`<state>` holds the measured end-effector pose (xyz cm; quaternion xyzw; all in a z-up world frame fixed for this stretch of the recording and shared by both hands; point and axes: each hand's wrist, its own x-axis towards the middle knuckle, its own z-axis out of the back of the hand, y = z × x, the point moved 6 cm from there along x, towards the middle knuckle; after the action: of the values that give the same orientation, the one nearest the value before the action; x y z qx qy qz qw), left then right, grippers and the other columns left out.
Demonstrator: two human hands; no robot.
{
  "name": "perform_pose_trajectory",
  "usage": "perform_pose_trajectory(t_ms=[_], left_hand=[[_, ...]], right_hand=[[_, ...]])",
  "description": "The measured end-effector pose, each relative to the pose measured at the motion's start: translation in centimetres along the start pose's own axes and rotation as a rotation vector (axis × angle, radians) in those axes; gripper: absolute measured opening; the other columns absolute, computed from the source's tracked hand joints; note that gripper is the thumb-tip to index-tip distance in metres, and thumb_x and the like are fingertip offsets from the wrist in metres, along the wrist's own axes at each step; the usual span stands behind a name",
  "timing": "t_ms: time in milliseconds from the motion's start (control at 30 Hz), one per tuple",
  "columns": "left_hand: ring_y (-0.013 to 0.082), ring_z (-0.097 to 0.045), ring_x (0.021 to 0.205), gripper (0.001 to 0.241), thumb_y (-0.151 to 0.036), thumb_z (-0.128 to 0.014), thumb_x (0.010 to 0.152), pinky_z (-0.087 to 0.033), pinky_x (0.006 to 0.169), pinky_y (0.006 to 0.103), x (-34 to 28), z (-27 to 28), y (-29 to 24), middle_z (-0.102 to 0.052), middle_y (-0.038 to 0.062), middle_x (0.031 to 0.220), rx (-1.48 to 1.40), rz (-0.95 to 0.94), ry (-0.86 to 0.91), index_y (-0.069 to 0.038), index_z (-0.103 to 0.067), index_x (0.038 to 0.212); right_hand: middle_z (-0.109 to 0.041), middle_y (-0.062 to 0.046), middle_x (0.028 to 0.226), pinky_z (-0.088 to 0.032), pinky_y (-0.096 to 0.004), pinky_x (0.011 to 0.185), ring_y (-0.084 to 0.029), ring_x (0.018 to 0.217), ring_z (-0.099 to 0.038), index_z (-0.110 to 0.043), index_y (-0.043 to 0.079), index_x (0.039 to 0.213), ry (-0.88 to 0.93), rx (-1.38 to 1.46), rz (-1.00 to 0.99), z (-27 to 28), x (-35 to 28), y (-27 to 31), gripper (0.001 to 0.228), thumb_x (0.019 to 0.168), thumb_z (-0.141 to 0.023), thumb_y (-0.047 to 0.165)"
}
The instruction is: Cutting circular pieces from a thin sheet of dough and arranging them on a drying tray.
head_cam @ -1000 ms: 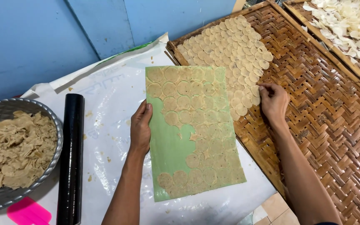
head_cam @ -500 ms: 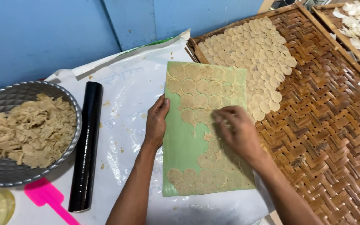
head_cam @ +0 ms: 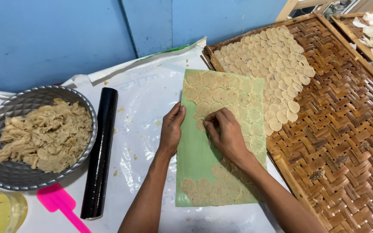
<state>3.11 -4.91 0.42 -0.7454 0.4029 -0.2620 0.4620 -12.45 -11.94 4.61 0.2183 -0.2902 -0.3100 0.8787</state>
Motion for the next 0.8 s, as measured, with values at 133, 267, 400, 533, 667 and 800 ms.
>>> perform_pose_trajectory(t_ms=[133,267,400,533,667,800], left_hand=[[0.0155,-0.069,0.095,0.037,-0.023,-0.055,0.105,-0.055,0.095,0.0384,-0.2,-0.2,-0.5,-0.076,0.010,0.108,0.012,-0.005,0.003,-0.010,-0.065,0.138],[0.0153,-0.069,0.097,0.036,-0.023,-0.055,0.104,-0.055,0.096,0.0387,-0.2,-0.3,-0.5,-0.076,0.009,0.109,0.021,-0.001,0.003,-0.011,-0.065,0.138],[0.0154,-0.069,0.098,0.037,-0.023,-0.055,0.104,-0.055,0.097,0.0396,-0.3,-0.3,-0.7,-0.076,0.009,0.110,0.027,0.010,-0.001,-0.011,-0.065,0.138],[0.0169,-0.072,0.090,0.038,-0.026,-0.056,0.104,-0.057,0.091,0.0381,0.2,0.0,0.3,-0.077,0.010,0.106,0.005,0.040,0.006,-0.012,-0.064,0.138],[0.0184,-0.073,0.086,0.038,-0.026,-0.056,0.104,-0.058,0.088,0.0382,0.3,0.3,0.8,-0.077,0.011,0.103,-0.013,0.052,-0.003,-0.012,-0.064,0.138],[0.0226,-0.074,0.084,0.040,-0.026,-0.057,0.102,-0.059,0.086,0.0408,0.3,0.5,0.9,-0.076,0.015,0.101,-0.035,0.079,-0.029,-0.010,-0.064,0.138]], right_hand=[[-0.058,-0.014,0.092,-0.053,-0.047,0.075,-0.038,0.090,-0.063,-0.066,0.005,0.105,0.026,-0.011,0.019,0.3,0.1,1.9,0.014,0.098,-0.065,0.018],[-0.060,-0.013,0.092,-0.054,-0.046,0.075,-0.036,0.089,-0.065,-0.064,0.006,0.108,0.025,-0.034,0.006,0.3,-0.3,2.0,0.020,0.097,-0.068,0.022],[-0.058,-0.011,0.094,-0.053,-0.044,0.074,-0.035,0.090,-0.064,-0.066,0.007,0.101,0.017,-0.002,0.007,1.0,-0.2,2.2,0.014,0.099,-0.065,0.021],[-0.066,-0.011,0.087,-0.057,-0.041,0.074,-0.032,0.085,-0.071,-0.066,0.009,0.107,0.064,0.156,-0.105,1.6,-0.8,1.7,0.013,0.099,-0.065,0.020],[-0.074,-0.014,0.084,-0.059,-0.039,0.072,-0.025,0.079,-0.073,-0.063,0.007,0.112,0.051,0.388,-0.246,2.4,-1.4,0.2,0.015,0.100,-0.063,0.015],[-0.079,-0.017,0.090,-0.061,-0.040,0.078,-0.023,0.083,-0.074,-0.063,0.004,0.113,0.010,0.465,-0.342,4.6,-3.1,-1.9,0.017,0.099,-0.064,0.014]])
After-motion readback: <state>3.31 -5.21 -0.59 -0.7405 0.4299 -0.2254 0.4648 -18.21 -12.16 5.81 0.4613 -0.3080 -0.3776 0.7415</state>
